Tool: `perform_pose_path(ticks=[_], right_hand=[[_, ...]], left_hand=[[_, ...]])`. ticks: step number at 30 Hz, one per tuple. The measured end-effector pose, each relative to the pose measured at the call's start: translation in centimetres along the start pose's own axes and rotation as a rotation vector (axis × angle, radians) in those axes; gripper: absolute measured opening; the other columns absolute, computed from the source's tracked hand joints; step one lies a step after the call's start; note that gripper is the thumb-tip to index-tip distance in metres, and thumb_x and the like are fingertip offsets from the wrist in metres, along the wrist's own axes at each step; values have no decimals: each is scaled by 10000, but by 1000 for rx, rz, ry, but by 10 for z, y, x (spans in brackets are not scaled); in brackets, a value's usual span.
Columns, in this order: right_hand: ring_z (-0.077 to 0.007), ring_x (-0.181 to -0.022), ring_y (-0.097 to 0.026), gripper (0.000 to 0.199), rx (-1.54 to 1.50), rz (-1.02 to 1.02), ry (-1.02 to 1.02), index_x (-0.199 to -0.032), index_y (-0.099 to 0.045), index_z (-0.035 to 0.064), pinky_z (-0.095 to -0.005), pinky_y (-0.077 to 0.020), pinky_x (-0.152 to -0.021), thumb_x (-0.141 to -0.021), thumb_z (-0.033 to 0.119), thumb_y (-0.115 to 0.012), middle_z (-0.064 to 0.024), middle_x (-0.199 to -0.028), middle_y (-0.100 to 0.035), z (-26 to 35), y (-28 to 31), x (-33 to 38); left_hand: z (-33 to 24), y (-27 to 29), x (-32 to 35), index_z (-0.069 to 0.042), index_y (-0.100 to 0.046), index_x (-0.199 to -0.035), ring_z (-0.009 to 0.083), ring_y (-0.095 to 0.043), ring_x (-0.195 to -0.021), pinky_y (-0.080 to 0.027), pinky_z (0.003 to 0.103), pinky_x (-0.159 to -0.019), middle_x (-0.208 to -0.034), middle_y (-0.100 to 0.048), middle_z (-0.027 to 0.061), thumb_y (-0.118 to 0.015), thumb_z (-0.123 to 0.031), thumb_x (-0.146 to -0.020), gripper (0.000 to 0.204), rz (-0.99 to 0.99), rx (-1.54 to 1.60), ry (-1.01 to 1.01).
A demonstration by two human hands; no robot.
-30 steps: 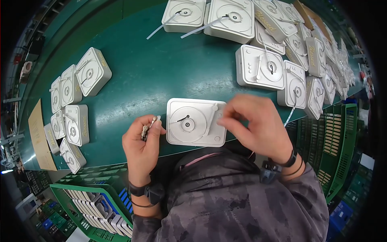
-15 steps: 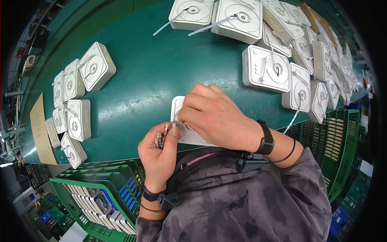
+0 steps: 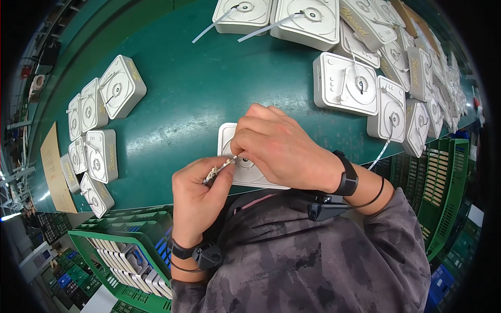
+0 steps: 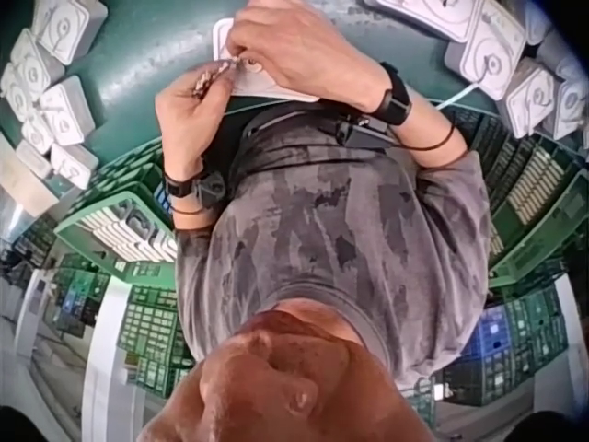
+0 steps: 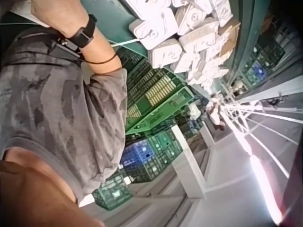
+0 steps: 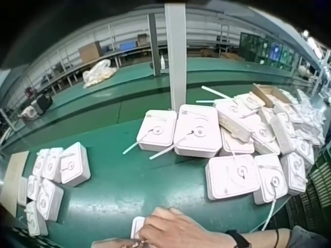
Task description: Assembling small electronic components by routing cables and fitting parts into plastic housings on a production line.
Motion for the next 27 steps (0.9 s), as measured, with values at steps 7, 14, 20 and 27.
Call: perform_pose_path(ticks=[7,14,20,27], right_hand=[[-256,-928,-528,114,2,21,16,-909,-634,79,-364,-427,-786,-799,66,-663,-35,-910,-574,2,-2,0],[-250,-931,-515,110,77,89,35,-914,-636,57,-363,-427,-786,-805,75,-637,-52,-927,-576,6,-2,-2],[-245,-914,-511,136,134,57,56,-909,-620,42,-356,-419,-769,-789,102,-643,-60,-915,-569,12,-3,-2],[-249,-892,-524,137,139,-58,56,-902,-607,53,-363,-421,-758,-786,114,-650,-59,-904,-564,12,-1,4]], left_hand=[[3,0,-2,22,-735,-962,150,-633,-667,-482,283,-613,-816,-714,119,-718,-1,-856,110,2,-21,38],[-25,-4,0,15,-716,-944,252,-656,-670,-497,317,-614,-795,-685,141,-717,20,-828,116,-59,-222,-178],[-33,-11,9,-22,-683,-978,311,-644,-678,-502,361,-598,-795,-656,134,-686,59,-779,215,-95,-406,-351],[-32,-17,19,-45,-677,-1013,294,-643,-664,-511,361,-568,-847,-651,119,-666,68,-711,323,-251,-513,-470]])
Point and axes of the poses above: each hand's wrist, its own x-axis away from the middle knuckle, its own y-axis out of the back of the hand, z = x × y, the point moved 9 cm from there along -x, towards the middle knuckle
